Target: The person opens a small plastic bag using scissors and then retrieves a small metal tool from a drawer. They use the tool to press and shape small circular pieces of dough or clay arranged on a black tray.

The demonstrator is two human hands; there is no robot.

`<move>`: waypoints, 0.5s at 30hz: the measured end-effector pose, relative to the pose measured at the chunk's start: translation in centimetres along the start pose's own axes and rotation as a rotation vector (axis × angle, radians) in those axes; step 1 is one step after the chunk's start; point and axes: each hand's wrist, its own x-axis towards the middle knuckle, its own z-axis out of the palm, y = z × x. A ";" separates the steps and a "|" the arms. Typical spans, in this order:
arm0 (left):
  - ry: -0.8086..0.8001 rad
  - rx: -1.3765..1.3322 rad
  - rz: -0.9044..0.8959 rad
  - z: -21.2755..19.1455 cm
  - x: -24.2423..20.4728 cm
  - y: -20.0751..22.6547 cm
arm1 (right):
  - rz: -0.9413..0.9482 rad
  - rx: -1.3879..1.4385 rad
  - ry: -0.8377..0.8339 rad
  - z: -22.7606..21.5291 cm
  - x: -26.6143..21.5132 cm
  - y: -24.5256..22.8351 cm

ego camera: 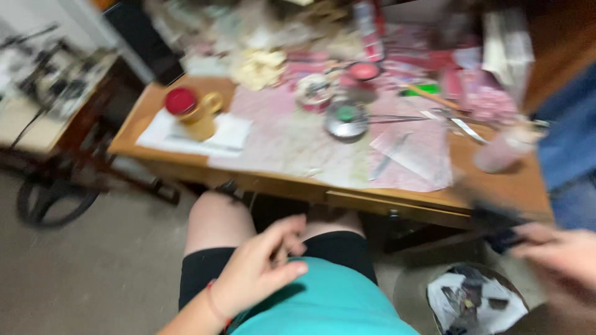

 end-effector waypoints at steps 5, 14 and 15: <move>0.178 -1.103 -0.235 1.0 -1.6 -1.0 | -0.276 0.174 -0.201 13.1 4.3 -16.7; 0.397 -0.352 0.036 -2.7 -8.3 -4.3 | -0.063 0.212 -0.579 22.6 12.1 -22.3; 0.388 -0.356 0.042 -3.3 -8.7 -5.0 | -0.055 0.207 -0.575 23.5 13.3 -23.1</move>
